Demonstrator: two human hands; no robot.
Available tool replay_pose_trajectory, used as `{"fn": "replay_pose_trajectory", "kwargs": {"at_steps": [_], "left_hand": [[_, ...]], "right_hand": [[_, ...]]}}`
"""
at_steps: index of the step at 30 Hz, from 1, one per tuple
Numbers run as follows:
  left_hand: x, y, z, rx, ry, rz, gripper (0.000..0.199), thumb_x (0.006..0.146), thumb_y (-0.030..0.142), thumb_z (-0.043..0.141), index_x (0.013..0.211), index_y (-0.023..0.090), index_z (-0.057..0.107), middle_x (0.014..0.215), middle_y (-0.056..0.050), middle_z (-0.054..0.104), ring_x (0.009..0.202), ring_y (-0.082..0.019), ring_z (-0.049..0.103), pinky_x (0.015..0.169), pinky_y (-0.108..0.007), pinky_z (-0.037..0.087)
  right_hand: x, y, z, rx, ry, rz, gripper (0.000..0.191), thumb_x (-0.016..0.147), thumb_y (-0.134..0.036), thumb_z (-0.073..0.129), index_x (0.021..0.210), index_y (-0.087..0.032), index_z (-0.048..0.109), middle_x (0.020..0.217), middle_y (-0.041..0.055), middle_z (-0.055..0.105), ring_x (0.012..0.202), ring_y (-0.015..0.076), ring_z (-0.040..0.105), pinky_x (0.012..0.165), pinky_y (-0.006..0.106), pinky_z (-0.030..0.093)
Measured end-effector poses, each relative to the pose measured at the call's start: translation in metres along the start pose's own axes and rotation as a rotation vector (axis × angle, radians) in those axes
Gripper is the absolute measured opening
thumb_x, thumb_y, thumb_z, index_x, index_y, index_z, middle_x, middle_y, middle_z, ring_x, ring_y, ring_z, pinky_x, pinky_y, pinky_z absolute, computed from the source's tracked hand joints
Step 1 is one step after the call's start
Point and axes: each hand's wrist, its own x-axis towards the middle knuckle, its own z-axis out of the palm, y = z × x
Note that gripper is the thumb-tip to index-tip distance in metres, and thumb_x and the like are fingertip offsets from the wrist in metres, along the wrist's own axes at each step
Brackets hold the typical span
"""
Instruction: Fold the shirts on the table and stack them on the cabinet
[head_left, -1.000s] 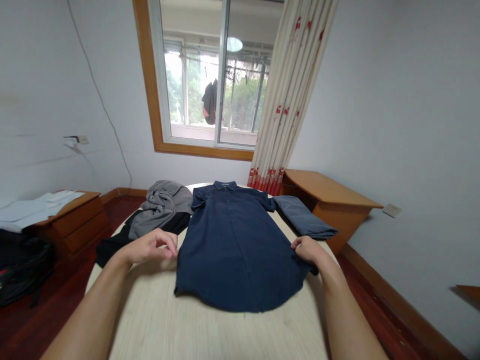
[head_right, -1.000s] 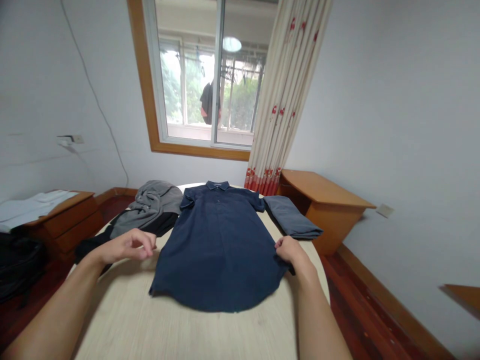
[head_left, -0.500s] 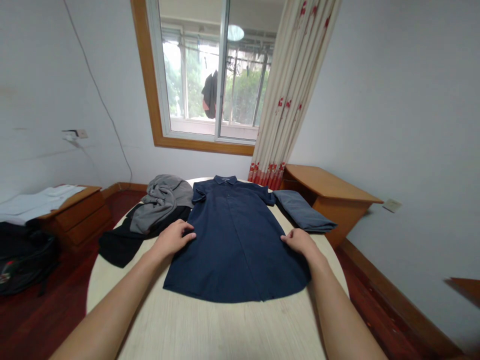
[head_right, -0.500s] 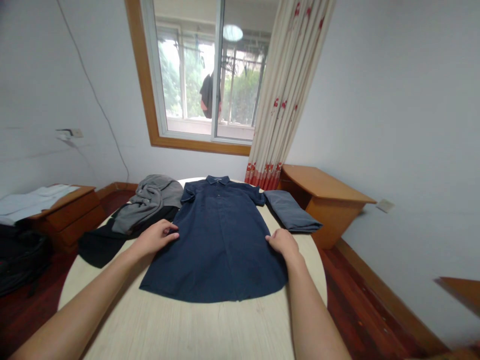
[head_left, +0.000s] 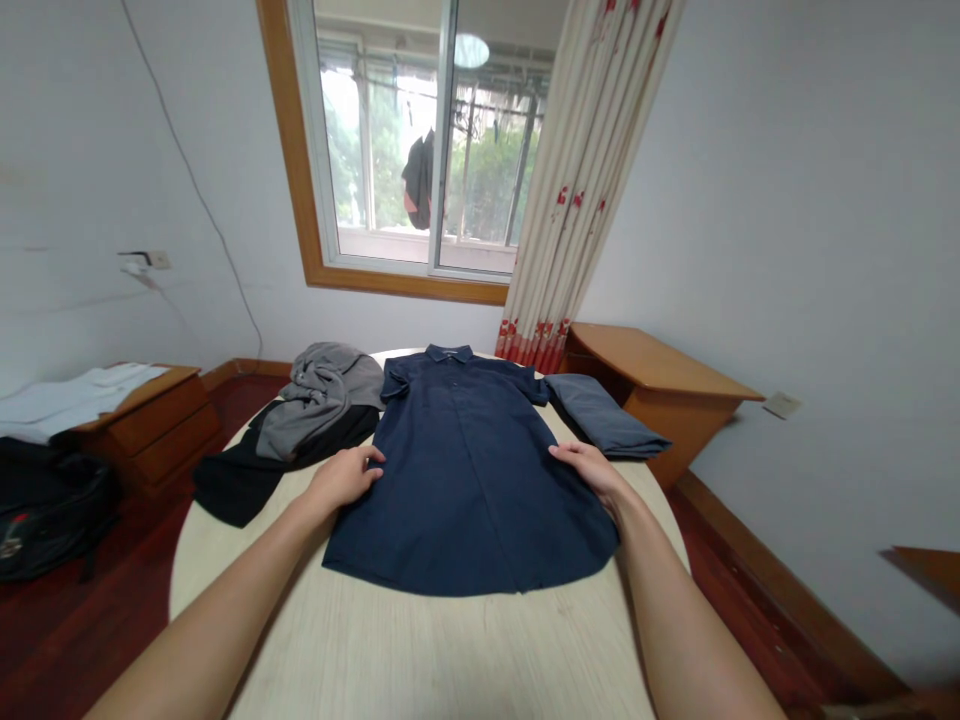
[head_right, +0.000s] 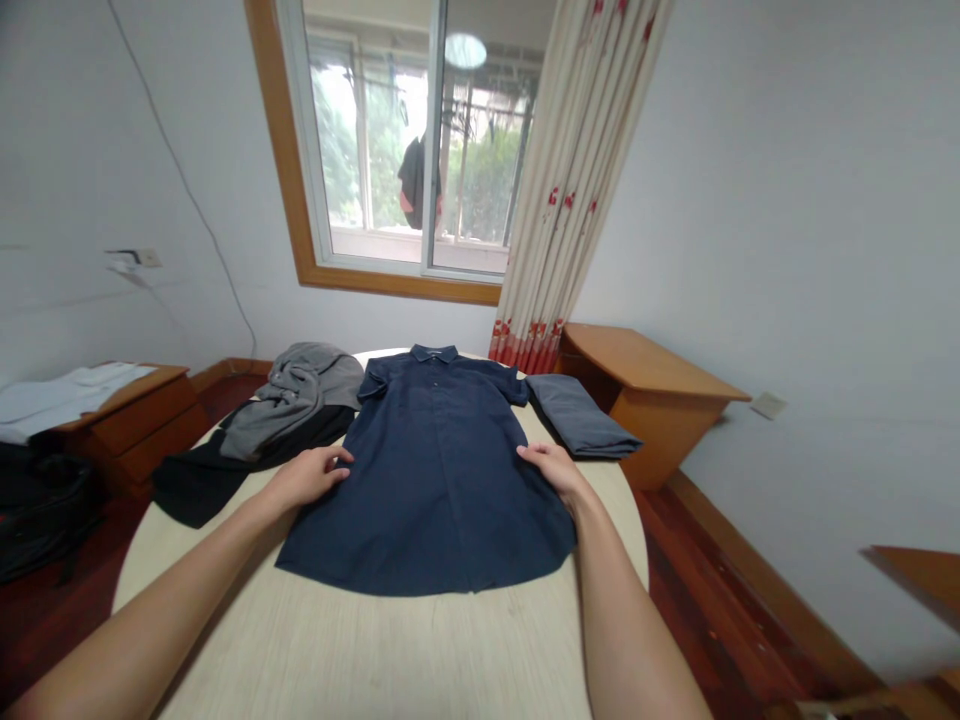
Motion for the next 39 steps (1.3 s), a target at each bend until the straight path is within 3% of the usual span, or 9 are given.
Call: {"fn": "replay_pose_trajectory", "kwargs": {"at_steps": [4,13,17,22,26,30,34,37,39], "left_hand": [[0.003,-0.008,-0.002,-0.045,0.093,0.051,0.029,0.089,0.023,0.053,0.108,0.023,0.075,0.117,-0.007,0.072,0.110,-0.025,0.065,0.094,-0.032,0.047],[0.004,-0.017,-0.008,-0.058,0.122,-0.004,0.032,0.082,0.021,0.063,0.111,0.023,0.076,0.102,-0.008,0.073,0.095,-0.024,0.068,0.082,-0.029,0.049],[0.005,-0.027,-0.014,-0.055,0.110,-0.045,0.032,0.079,0.020,0.065,0.109,0.023,0.076,0.099,-0.007,0.074,0.091,-0.023,0.068,0.078,-0.028,0.048],[0.007,-0.044,-0.018,-0.065,0.088,-0.094,0.034,0.074,0.014,0.065,0.105,0.024,0.077,0.097,-0.005,0.073,0.090,-0.022,0.068,0.073,-0.026,0.047],[-0.001,-0.032,-0.025,0.040,0.109,-0.127,0.030,0.076,0.013,0.062,0.099,0.026,0.077,0.103,-0.005,0.073,0.095,-0.024,0.067,0.074,-0.028,0.048],[-0.015,0.018,-0.012,0.075,0.254,0.167,0.029,0.093,0.033,0.053,0.110,0.022,0.074,0.115,-0.010,0.070,0.107,-0.026,0.062,0.090,-0.034,0.048],[-0.023,0.063,0.033,-0.001,0.141,0.540,0.047,0.097,0.048,0.048,0.135,0.022,0.060,0.148,-0.010,0.051,0.136,-0.027,0.044,0.115,-0.044,0.032],[-0.025,0.069,0.058,0.037,0.025,0.580,0.058,0.098,0.057,0.041,0.146,0.026,0.047,0.159,-0.008,0.036,0.148,-0.029,0.028,0.120,-0.053,0.019],[-0.024,0.062,0.060,0.063,-0.025,0.545,0.063,0.097,0.061,0.038,0.150,0.026,0.042,0.160,-0.008,0.031,0.150,-0.030,0.022,0.120,-0.056,0.016]], "right_hand": [[-0.005,-0.007,0.006,0.081,-0.040,0.012,0.027,0.063,-0.034,0.079,0.072,-0.020,0.058,0.066,-0.0009,0.066,0.061,0.0146,0.062,0.061,0.025,0.050],[0.005,-0.007,-0.011,0.071,0.144,-0.012,0.018,0.074,-0.021,0.069,0.091,-0.016,0.074,0.101,0.0092,0.077,0.090,0.0198,0.072,0.083,0.028,0.056],[0.008,0.001,-0.014,-0.181,0.223,0.022,0.025,0.070,-0.007,0.064,0.091,-0.012,0.076,0.093,0.0091,0.077,0.079,0.0169,0.071,0.074,0.024,0.054],[0.003,0.002,-0.011,-0.648,0.121,0.129,0.037,0.069,0.002,0.055,0.096,-0.009,0.076,0.076,0.0059,0.075,0.063,0.0144,0.066,0.057,0.020,0.046],[-0.004,-0.010,-0.012,-0.908,0.171,0.128,0.028,0.068,0.000,0.060,0.088,-0.010,0.077,0.083,0.0109,0.074,0.076,0.0205,0.068,0.063,0.024,0.046],[-0.017,-0.021,0.021,-1.149,0.289,-0.191,0.033,0.079,-0.015,0.063,0.111,-0.015,0.074,0.117,0.0178,0.067,0.104,0.0265,0.065,0.089,0.032,0.047],[-0.031,-0.014,0.092,-1.085,-0.097,-0.634,0.047,0.093,-0.041,0.055,0.132,-0.017,0.062,0.141,0.0146,0.056,0.132,0.0275,0.050,0.113,0.041,0.034],[-0.035,0.000,0.126,-1.050,-0.267,-0.646,0.059,0.096,-0.052,0.045,0.147,-0.021,0.047,0.156,0.0116,0.040,0.145,0.0269,0.034,0.119,0.049,0.022],[-0.033,0.007,0.126,-1.064,-0.285,-0.606,0.062,0.098,-0.056,0.037,0.151,-0.022,0.041,0.160,0.0089,0.032,0.149,0.0250,0.026,0.121,0.049,0.018]]}}
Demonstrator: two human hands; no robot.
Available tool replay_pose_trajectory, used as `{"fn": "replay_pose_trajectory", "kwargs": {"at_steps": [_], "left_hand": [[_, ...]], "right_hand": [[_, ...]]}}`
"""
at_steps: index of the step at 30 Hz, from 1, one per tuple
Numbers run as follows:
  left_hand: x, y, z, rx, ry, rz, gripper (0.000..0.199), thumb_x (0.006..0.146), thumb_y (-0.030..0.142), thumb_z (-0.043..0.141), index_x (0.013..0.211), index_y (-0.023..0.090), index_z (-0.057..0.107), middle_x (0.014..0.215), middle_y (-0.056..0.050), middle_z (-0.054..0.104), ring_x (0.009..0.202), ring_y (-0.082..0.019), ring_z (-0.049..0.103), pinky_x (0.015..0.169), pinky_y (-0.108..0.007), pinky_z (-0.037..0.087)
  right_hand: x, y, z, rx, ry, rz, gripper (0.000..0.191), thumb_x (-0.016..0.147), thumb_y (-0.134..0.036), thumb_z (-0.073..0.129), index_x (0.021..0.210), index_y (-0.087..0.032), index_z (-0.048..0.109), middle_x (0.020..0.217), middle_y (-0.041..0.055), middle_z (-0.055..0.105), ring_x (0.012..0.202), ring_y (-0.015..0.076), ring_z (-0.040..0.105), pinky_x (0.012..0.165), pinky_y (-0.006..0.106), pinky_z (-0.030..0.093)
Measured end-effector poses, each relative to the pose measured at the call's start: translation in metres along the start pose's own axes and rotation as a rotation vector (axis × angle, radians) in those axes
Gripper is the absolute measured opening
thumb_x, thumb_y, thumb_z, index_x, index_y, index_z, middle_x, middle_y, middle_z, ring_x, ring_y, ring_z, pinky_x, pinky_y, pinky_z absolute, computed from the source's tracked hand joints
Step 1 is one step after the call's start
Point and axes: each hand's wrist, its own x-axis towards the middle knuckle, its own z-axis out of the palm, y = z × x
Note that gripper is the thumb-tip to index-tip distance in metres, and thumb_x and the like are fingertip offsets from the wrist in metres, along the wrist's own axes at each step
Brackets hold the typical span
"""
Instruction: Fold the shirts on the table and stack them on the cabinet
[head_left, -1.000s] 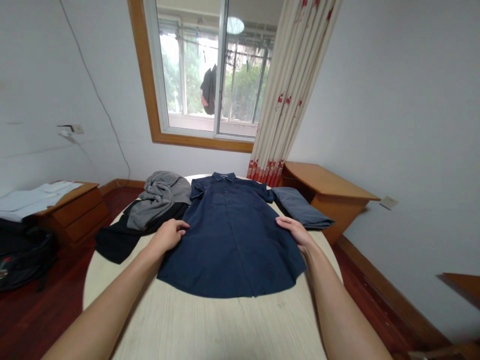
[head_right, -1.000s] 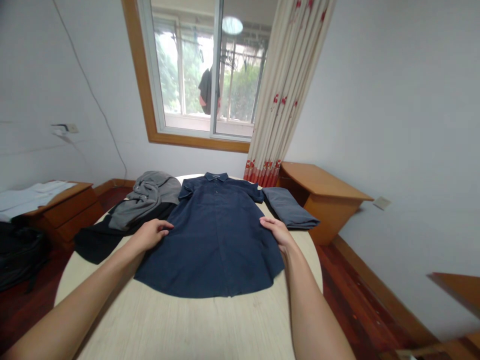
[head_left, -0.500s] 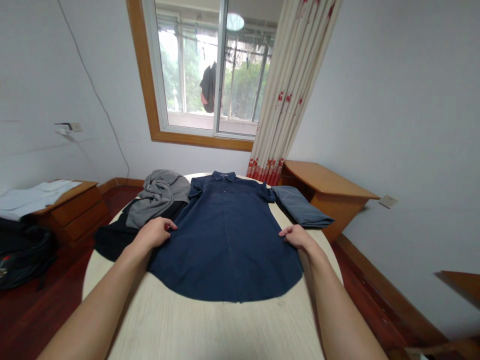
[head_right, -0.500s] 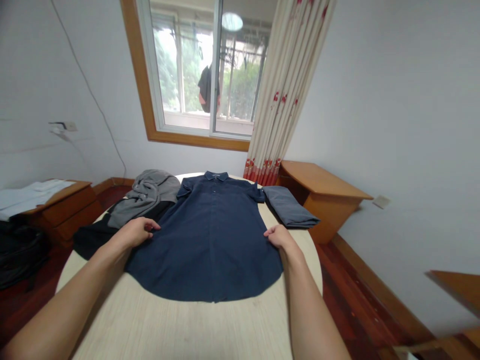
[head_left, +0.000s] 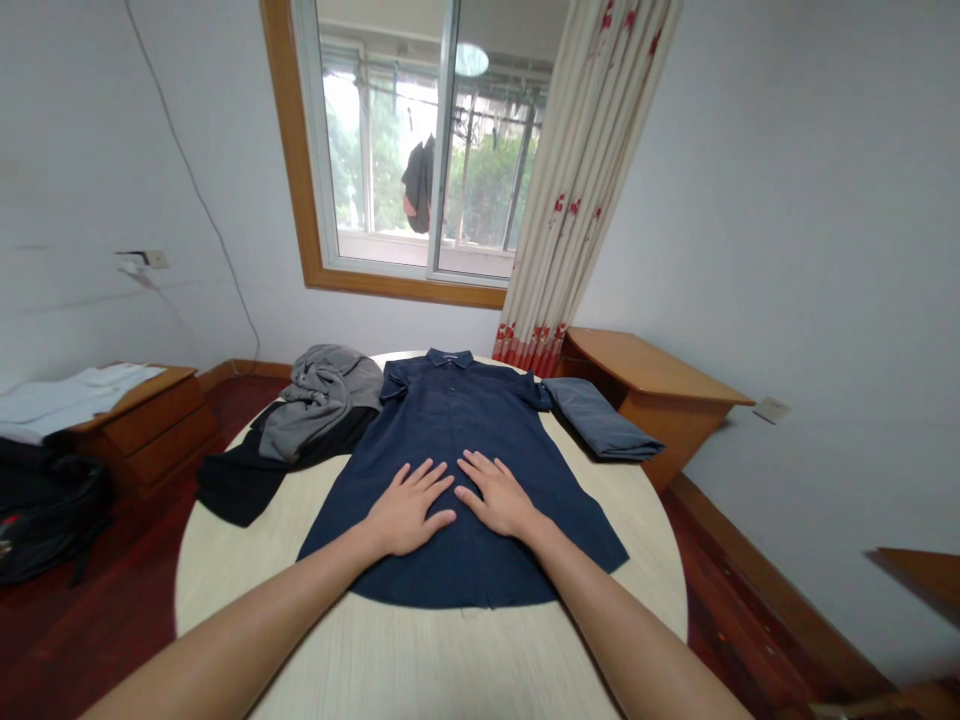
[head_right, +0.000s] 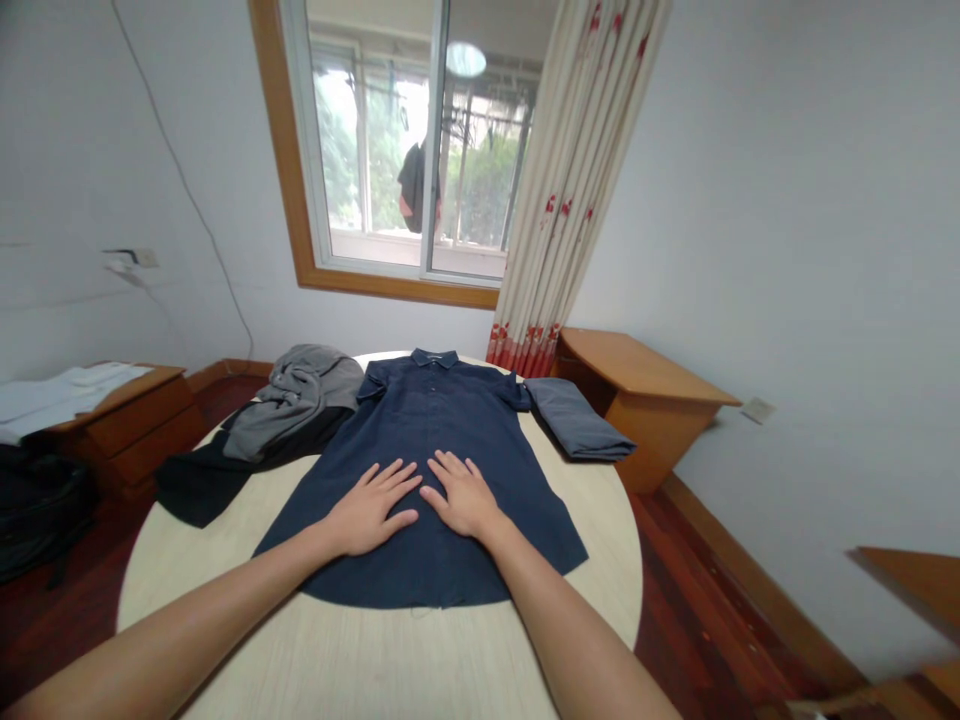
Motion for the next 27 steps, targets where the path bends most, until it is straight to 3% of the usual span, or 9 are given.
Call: {"fn": "replay_pose_trajectory", "kwargs": {"at_steps": [7,10,14,18,23,27], "left_hand": [[-0.019,-0.050,-0.023,0.093,0.028,-0.257,0.066,0.097,0.061,0.037,0.152,0.026,0.038,0.162,-0.006,0.025,0.151,-0.032,0.017,0.119,-0.056,0.015],[-0.029,-0.064,-0.025,0.138,0.042,-0.321,0.063,0.098,0.057,0.037,0.152,0.026,0.039,0.162,-0.007,0.027,0.151,-0.032,0.019,0.119,-0.054,0.017],[-0.044,-0.059,-0.027,0.198,0.128,-0.399,0.054,0.099,0.049,0.040,0.146,0.024,0.049,0.159,-0.010,0.036,0.146,-0.031,0.030,0.115,-0.050,0.027],[-0.058,-0.041,-0.034,0.292,0.236,-0.480,0.043,0.099,0.040,0.041,0.132,0.023,0.063,0.139,-0.014,0.055,0.123,-0.033,0.053,0.099,-0.042,0.044],[-0.072,-0.028,-0.044,0.268,0.079,-0.537,0.045,0.094,0.014,0.036,0.130,0.022,0.062,0.118,-0.014,0.061,0.088,-0.024,0.068,0.078,-0.034,0.050],[-0.082,-0.024,-0.058,0.140,-0.043,-0.499,0.042,0.083,0.004,0.046,0.116,0.019,0.067,0.114,-0.013,0.066,0.098,-0.025,0.068,0.081,-0.031,0.049]], "right_hand": [[-0.031,0.073,-0.019,-0.143,0.046,0.335,0.064,0.101,-0.055,0.030,0.154,-0.020,0.034,0.162,0.0084,0.026,0.151,0.0240,0.020,0.121,0.047,0.016],[-0.048,0.092,-0.025,-0.200,0.080,0.443,0.064,0.101,-0.053,0.030,0.154,-0.017,0.035,0.162,0.0097,0.028,0.150,0.0248,0.023,0.121,0.046,0.018],[-0.064,0.085,-0.029,-0.294,0.200,0.520,0.055,0.101,-0.045,0.035,0.143,-0.013,0.051,0.149,0.0160,0.047,0.139,0.0285,0.041,0.113,0.040,0.031],[-0.077,0.066,-0.033,-0.332,0.287,0.631,0.042,0.100,-0.031,0.037,0.132,-0.016,0.060,0.122,0.0178,0.061,0.110,0.0286,0.062,0.089,0.036,0.046],[-0.088,0.056,-0.047,-0.261,0.132,0.630,0.036,0.094,-0.015,0.042,0.124,-0.020,0.062,0.112,0.0132,0.068,0.096,0.0226,0.068,0.075,0.028,0.045],[-0.096,0.055,-0.073,-0.193,-0.052,0.615,0.032,0.079,-0.009,0.056,0.107,-0.018,0.070,0.105,0.0113,0.073,0.091,0.0223,0.068,0.068,0.026,0.044]]}}
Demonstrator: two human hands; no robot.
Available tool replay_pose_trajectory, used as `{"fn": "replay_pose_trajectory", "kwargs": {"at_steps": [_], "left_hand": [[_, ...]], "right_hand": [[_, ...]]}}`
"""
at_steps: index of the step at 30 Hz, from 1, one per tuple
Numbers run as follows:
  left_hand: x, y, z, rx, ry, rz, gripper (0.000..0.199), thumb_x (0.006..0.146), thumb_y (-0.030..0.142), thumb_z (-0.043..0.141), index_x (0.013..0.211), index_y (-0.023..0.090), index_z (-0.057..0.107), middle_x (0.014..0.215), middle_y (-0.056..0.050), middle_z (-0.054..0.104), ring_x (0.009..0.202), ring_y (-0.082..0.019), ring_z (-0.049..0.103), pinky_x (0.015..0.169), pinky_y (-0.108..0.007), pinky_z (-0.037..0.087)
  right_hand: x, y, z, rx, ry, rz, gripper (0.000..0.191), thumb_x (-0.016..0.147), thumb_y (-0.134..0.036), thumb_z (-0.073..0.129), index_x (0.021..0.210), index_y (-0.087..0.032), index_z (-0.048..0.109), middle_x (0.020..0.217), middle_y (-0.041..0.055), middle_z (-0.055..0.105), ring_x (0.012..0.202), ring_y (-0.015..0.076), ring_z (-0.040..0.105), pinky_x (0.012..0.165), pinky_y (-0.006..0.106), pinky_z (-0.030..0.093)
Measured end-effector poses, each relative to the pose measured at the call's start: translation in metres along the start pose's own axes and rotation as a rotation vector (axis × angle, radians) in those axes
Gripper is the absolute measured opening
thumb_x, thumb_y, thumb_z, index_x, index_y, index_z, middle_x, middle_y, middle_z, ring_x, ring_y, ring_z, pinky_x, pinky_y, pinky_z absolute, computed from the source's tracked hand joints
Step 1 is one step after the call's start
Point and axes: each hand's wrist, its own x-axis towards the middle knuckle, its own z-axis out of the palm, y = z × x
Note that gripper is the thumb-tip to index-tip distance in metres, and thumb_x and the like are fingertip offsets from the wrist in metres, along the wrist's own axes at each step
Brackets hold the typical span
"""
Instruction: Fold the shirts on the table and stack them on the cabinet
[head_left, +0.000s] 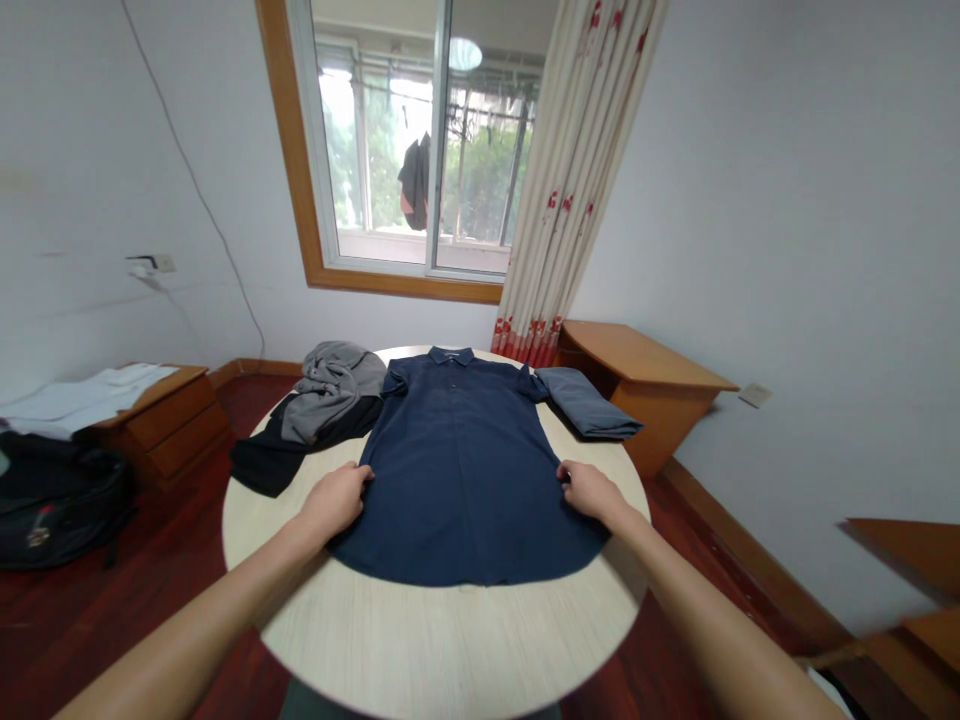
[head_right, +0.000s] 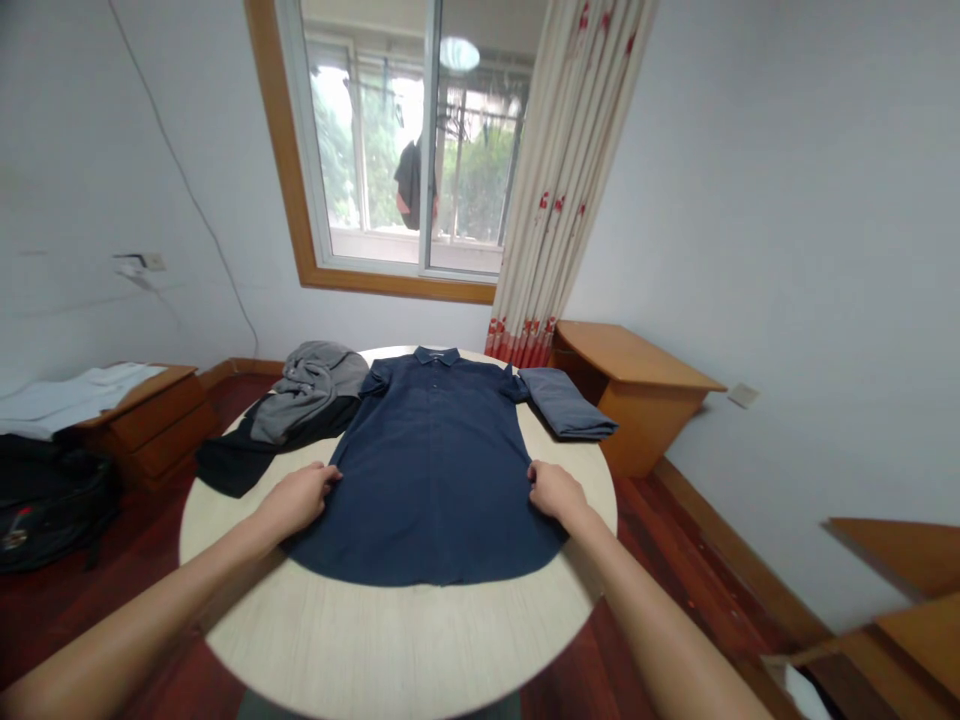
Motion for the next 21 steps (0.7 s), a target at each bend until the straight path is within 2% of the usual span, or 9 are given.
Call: {"fn": "replay_pose_trajectory", "kwargs": {"at_steps": [3,5,7,9,11,13,15,18,21], "left_hand": [[-0.012,-0.007,-0.011,-0.028,-0.130,0.035,0.035,0.075,0.006,0.056,0.103,0.021,0.068,0.100,-0.010,0.072,0.096,-0.027,0.068,0.076,-0.031,0.048],[-0.019,-0.014,-0.018,-0.073,-0.261,0.057,0.030,0.069,0.010,0.063,0.096,0.023,0.068,0.087,-0.005,0.073,0.083,-0.026,0.069,0.068,-0.030,0.048],[-0.020,-0.020,-0.027,-0.160,-0.421,0.056,0.025,0.068,0.020,0.068,0.092,0.024,0.068,0.077,-0.001,0.072,0.071,-0.023,0.068,0.062,-0.028,0.047],[-0.009,-0.021,-0.037,-0.226,-0.521,0.065,0.023,0.072,0.034,0.069,0.093,0.024,0.069,0.073,0.000,0.071,0.067,-0.022,0.068,0.061,-0.028,0.048],[0.014,-0.016,-0.048,-0.219,-0.431,0.106,0.028,0.079,0.044,0.062,0.096,0.024,0.071,0.081,-0.002,0.073,0.076,-0.023,0.069,0.068,-0.029,0.050],[0.045,-0.007,-0.055,-0.158,-0.186,0.095,0.036,0.086,0.050,0.054,0.102,0.023,0.071,0.097,-0.005,0.074,0.092,-0.025,0.069,0.078,-0.031,0.051],[0.078,0.003,-0.056,-0.078,0.027,0.014,0.044,0.090,0.053,0.048,0.116,0.022,0.067,0.113,-0.008,0.071,0.105,-0.027,0.066,0.084,-0.033,0.051],[0.116,0.015,-0.046,0.040,0.166,-0.059,0.062,0.089,0.060,0.050,0.135,0.019,0.054,0.131,-0.014,0.061,0.112,-0.032,0.063,0.088,-0.039,0.051],[0.141,0.021,-0.032,0.107,0.160,-0.066,0.076,0.084,0.069,0.054,0.140,0.018,0.049,0.132,-0.017,0.057,0.112,-0.034,0.062,0.089,-0.042,0.052]], "right_hand": [[-0.009,0.008,-0.017,0.042,-0.226,-0.067,0.026,0.068,-0.004,0.061,0.088,-0.016,0.074,0.088,0.0081,0.074,0.075,0.0183,0.067,0.059,0.023,0.043],[-0.015,0.013,-0.025,0.107,-0.459,-0.092,0.020,0.065,-0.007,0.064,0.079,-0.016,0.074,0.070,0.0040,0.071,0.059,0.0145,0.062,0.052,0.021,0.041],[-0.013,0.015,-0.032,0.175,-0.690,-0.077,0.019,0.067,-0.014,0.067,0.085,-0.017,0.075,0.060,0.0009,0.066,0.049,0.0124,0.057,0.049,0.020,0.042],[0.000,0.015,-0.040,0.206,-0.748,-0.056,0.025,0.075,-0.022,0.065,0.098,-0.016,0.074,0.063,0.0018,0.068,0.047,0.0128,0.059,0.050,0.022,0.045],[0.027,0.012,-0.049,0.171,-0.551,-0.088,0.027,0.083,-0.027,0.060,0.104,-0.014,0.073,0.074,0.0061,0.072,0.056,0.0148,0.065,0.057,0.024,0.049],[0.063,0.009,-0.056,0.096,-0.232,-0.139,0.028,0.090,-0.029,0.054,0.103,-0.013,0.074,0.087,0.0105,0.075,0.073,0.0180,0.070,0.069,0.025,0.052],[0.100,0.006,-0.060,0.035,0.001,-0.119,0.031,0.093,-0.029,0.049,0.105,-0.014,0.074,0.103,0.0123,0.075,0.095,0.0221,0.071,0.083,0.027,0.050],[0.147,0.002,-0.055,-0.013,0.103,-0.002,0.034,0.094,-0.029,0.047,0.112,-0.017,0.073,0.117,0.0124,0.072,0.111,0.0254,0.066,0.091,0.029,0.048],[0.178,-0.004,-0.041,-0.034,0.086,0.062,0.032,0.089,-0.025,0.053,0.110,-0.014,0.074,0.116,0.0175,0.071,0.112,0.0281,0.066,0.091,0.031,0.049]]}}
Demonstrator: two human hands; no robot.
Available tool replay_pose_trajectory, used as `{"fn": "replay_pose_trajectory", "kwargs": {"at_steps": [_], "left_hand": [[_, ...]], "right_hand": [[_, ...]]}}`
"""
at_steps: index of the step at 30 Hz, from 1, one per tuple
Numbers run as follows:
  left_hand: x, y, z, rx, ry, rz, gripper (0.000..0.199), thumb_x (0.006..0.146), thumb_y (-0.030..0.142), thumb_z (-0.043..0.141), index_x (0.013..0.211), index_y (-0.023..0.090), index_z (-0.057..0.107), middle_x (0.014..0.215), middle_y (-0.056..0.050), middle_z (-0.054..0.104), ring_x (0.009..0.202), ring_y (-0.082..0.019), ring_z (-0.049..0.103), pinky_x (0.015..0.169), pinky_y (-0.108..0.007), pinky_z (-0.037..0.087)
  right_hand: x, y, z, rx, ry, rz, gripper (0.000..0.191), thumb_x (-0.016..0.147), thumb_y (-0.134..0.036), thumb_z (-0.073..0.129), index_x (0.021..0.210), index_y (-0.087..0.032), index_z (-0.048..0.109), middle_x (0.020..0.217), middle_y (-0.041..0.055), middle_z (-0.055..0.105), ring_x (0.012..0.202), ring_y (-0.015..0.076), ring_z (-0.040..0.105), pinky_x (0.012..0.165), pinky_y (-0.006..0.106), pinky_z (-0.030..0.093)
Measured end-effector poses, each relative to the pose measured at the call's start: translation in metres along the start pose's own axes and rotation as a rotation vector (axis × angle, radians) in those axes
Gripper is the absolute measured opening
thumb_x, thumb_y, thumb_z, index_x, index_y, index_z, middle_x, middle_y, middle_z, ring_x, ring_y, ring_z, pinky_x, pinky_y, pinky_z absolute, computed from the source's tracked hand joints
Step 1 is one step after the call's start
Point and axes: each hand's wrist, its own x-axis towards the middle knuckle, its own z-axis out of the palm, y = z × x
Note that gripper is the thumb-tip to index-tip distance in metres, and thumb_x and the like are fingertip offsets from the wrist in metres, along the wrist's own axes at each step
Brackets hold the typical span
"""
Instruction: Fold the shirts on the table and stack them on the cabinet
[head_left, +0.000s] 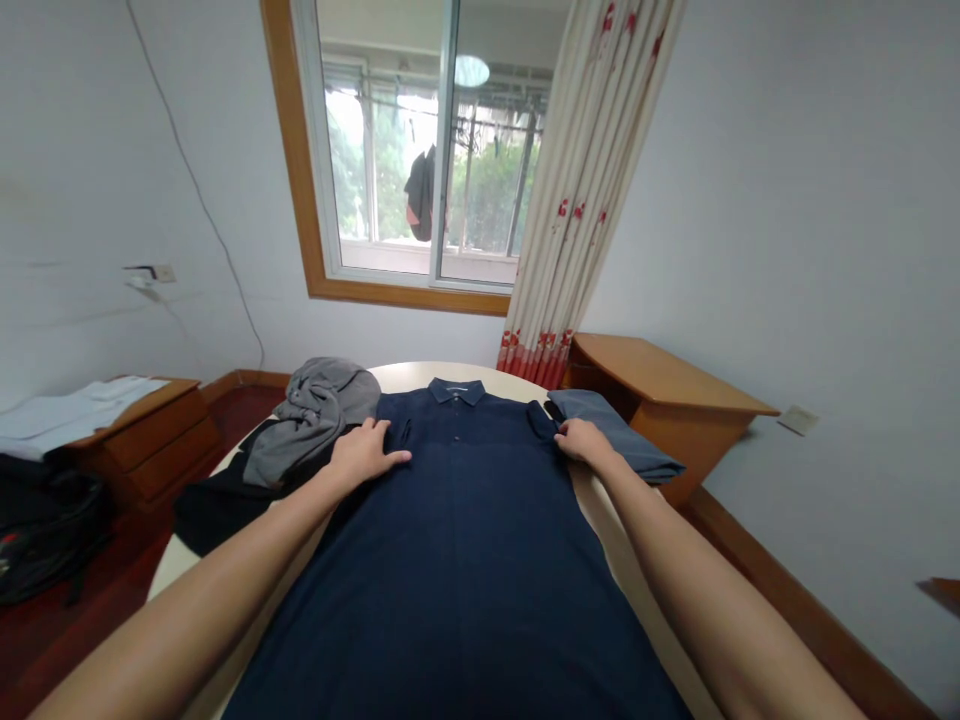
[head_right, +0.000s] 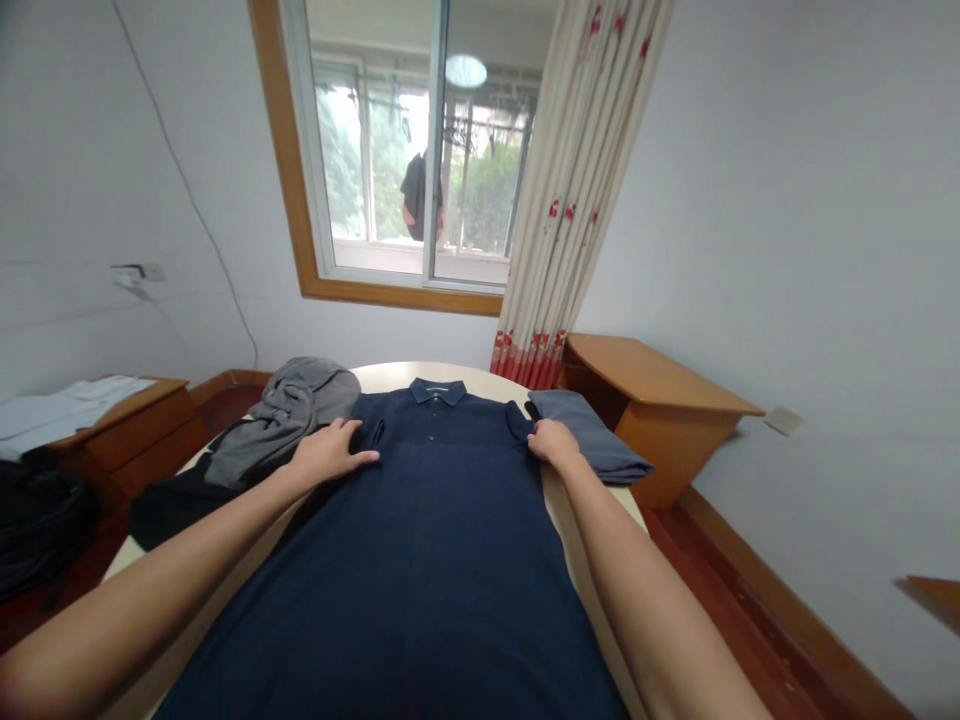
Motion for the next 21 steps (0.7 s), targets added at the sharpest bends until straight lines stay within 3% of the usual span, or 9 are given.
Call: {"fn": "replay_pose_trajectory", "kwargs": {"at_steps": [6,10,13,15,19,21], "left_hand": [[0.022,0.013,0.018,0.115,-0.059,0.016,0.053,0.087,0.059,0.058,0.117,0.017,0.068,0.127,-0.019,0.057,0.117,-0.035,0.057,0.090,-0.042,0.051],[0.031,0.020,0.017,0.093,-0.016,0.035,0.034,0.092,0.039,0.052,0.105,0.016,0.074,0.123,-0.018,0.060,0.115,-0.033,0.058,0.086,-0.039,0.053],[0.038,0.014,0.005,0.048,0.009,0.010,0.037,0.094,0.035,0.043,0.104,0.018,0.074,0.119,-0.017,0.063,0.107,-0.032,0.063,0.082,-0.039,0.054],[0.042,0.002,-0.010,-0.010,0.045,-0.047,0.041,0.094,0.036,0.038,0.106,0.019,0.073,0.115,-0.016,0.067,0.102,-0.031,0.066,0.080,-0.040,0.055],[0.047,-0.037,-0.042,-0.156,0.164,-0.280,0.039,0.092,0.036,0.038,0.105,0.020,0.072,0.108,-0.015,0.072,0.102,-0.034,0.067,0.081,-0.042,0.054],[0.046,-0.059,-0.052,-0.168,0.194,-0.381,0.037,0.089,0.035,0.043,0.109,0.020,0.070,0.112,-0.016,0.071,0.106,-0.036,0.066,0.083,-0.044,0.054]], "right_hand": [[0.024,-0.016,0.024,-0.011,-0.021,0.123,0.044,0.078,-0.017,0.061,0.120,-0.007,0.069,0.121,0.0271,0.066,0.107,0.0324,0.068,0.084,0.035,0.053],[0.023,-0.022,0.027,-0.003,-0.027,0.110,0.036,0.077,-0.016,0.061,0.111,-0.014,0.073,0.116,0.0198,0.070,0.105,0.0302,0.069,0.082,0.035,0.053],[0.016,-0.024,0.019,0.000,0.017,0.048,0.029,0.077,-0.016,0.060,0.102,-0.020,0.074,0.111,0.0127,0.073,0.105,0.0277,0.068,0.085,0.034,0.050],[0.009,-0.023,0.010,0.022,0.129,-0.001,0.028,0.079,-0.015,0.056,0.100,-0.022,0.073,0.109,0.0098,0.073,0.104,0.0254,0.067,0.085,0.032,0.048],[-0.009,-0.009,-0.008,0.027,0.516,-0.038,0.030,0.087,-0.016,0.047,0.103,-0.020,0.073,0.110,0.0105,0.071,0.102,0.0244,0.065,0.082,0.032,0.045],[-0.016,0.003,-0.010,-0.048,0.591,0.008,0.033,0.091,-0.020,0.044,0.107,-0.017,0.073,0.109,0.0135,0.070,0.102,0.0273,0.063,0.084,0.036,0.044]]}}
